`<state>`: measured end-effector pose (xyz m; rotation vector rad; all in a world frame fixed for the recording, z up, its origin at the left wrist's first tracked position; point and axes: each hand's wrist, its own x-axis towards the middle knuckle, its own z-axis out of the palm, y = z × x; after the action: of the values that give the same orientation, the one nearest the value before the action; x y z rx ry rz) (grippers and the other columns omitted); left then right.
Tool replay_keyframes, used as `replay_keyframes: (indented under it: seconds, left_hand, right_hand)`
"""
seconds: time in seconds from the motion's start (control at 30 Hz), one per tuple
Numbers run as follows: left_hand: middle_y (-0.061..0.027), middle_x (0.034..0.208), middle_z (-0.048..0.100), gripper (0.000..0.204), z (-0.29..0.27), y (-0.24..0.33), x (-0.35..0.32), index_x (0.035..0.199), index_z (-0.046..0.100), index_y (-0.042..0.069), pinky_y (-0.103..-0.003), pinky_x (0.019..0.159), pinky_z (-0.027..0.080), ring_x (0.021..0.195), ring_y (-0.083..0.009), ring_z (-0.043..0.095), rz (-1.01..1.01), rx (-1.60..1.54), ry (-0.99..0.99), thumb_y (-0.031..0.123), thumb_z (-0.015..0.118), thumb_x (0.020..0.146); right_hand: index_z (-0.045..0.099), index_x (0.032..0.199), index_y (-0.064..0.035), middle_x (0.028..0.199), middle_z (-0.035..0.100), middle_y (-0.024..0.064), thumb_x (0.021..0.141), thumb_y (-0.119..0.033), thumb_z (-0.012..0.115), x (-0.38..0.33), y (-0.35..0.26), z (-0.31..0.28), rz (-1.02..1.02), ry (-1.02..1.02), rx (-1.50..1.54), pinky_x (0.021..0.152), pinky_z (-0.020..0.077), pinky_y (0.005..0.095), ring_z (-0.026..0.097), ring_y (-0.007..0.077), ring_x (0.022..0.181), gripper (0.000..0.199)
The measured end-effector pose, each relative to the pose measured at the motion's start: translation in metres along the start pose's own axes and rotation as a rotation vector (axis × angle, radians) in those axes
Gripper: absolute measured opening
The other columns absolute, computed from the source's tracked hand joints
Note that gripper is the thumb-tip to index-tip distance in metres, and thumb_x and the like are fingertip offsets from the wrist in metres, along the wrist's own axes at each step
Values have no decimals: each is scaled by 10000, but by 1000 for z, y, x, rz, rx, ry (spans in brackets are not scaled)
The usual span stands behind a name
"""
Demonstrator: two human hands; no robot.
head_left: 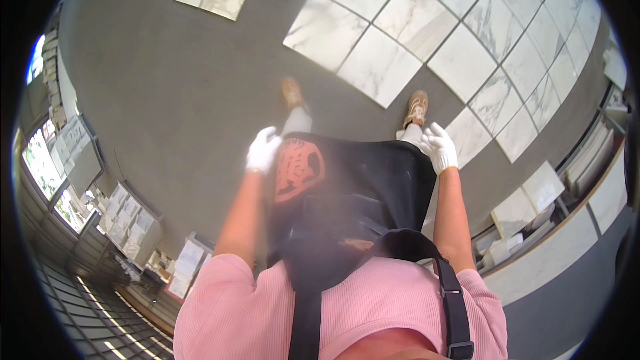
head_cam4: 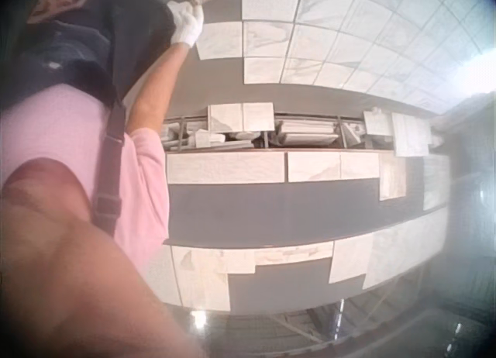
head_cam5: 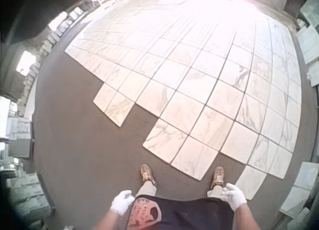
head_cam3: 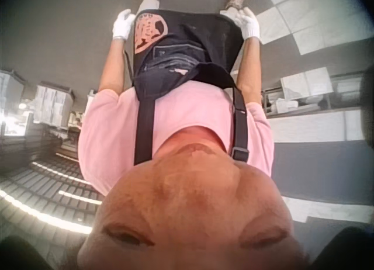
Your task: The person picks up white square tiles from a stack and places them one by one onto the floor in a grid pattern. The person wears gloves and handles the tiles with both hands, aligning them with previously placed tiles.
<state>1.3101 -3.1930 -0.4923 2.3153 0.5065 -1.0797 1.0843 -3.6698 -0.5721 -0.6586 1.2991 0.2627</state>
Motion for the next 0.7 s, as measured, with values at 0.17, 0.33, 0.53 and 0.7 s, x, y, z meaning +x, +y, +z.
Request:
replay_keyframes:
  seconds: [0.17,0.33,0.53,0.7]
  left_hand:
    - [-151,1342,625,541,-24,-34,-100,1438,536,66,-362,878,565,1137,-222,639,-85,-94,149,211,697,943]
    - [-168,1328,628,610,5,-73,-188,1467,517,79,-363,857,571,1108,-233,650,-159,-132,171,201,721,906]
    - [-212,1329,658,625,5,-104,-209,1445,539,66,-396,1060,481,1240,-292,632,-150,-217,143,260,744,887]
    - [-208,1328,663,611,-14,-157,-190,1441,548,80,-414,1051,485,1226,-318,641,-90,-319,226,309,718,900]
  right_hand:
    - [351,1573,-31,1333,581,132,842,-35,577,-26,-56,-72,-60,-9,-65,950,531,438,632,283,1121,765]
    - [411,1548,-57,1328,609,124,851,-32,572,-75,-118,-142,-103,69,-361,908,542,430,652,263,1081,716]
    - [491,1479,-63,1130,661,84,800,31,597,-107,-86,-177,-23,148,-367,749,579,434,687,252,894,693]
    - [494,1487,-40,1124,675,154,935,-26,618,-139,-11,-161,111,31,-461,785,563,422,686,312,901,565]
